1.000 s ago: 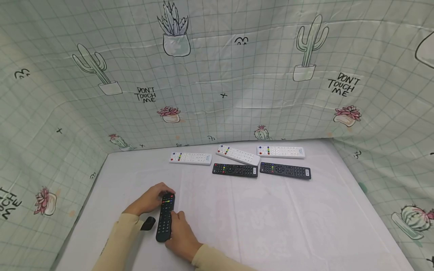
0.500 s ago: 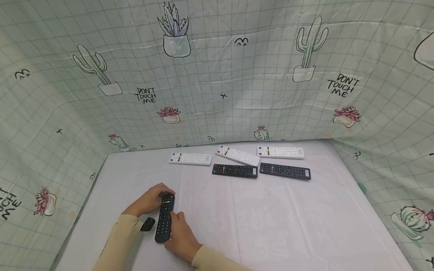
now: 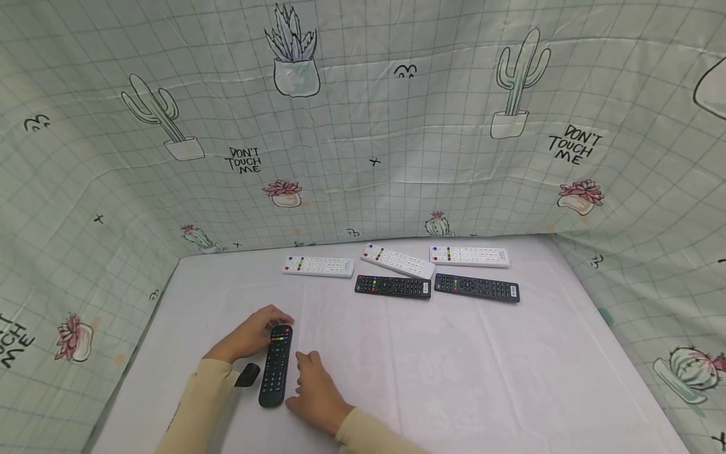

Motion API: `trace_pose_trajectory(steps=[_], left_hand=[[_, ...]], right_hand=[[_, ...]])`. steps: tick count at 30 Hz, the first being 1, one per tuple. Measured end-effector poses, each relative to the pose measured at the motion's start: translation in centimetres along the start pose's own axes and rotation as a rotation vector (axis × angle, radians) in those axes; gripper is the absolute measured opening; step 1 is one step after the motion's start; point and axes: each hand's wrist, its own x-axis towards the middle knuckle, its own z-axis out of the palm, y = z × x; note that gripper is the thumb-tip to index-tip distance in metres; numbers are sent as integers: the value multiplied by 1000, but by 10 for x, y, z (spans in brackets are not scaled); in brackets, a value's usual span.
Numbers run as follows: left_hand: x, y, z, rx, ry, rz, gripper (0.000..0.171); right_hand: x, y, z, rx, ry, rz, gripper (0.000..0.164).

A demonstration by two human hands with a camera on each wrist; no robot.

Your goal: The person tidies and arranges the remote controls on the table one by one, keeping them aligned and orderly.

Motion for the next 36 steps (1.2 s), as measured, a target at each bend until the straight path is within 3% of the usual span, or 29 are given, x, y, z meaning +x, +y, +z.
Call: trace_pose_trajectory(steps=[5,11,21,36], left_hand=[[7,8,-2,9,4,-29,55],[15,17,-1,-1,30,4,43],[33,38,6,-12,69,26,39],[55,57,26,-62,106,-22,42]], right_hand=[[0,7,-16,7,32,-6,78],[-1,16,-38,0,74,-30,75],[-3,28,-75,-25,172,-7,71],[-4,56,-130,-36,349,121,66]])
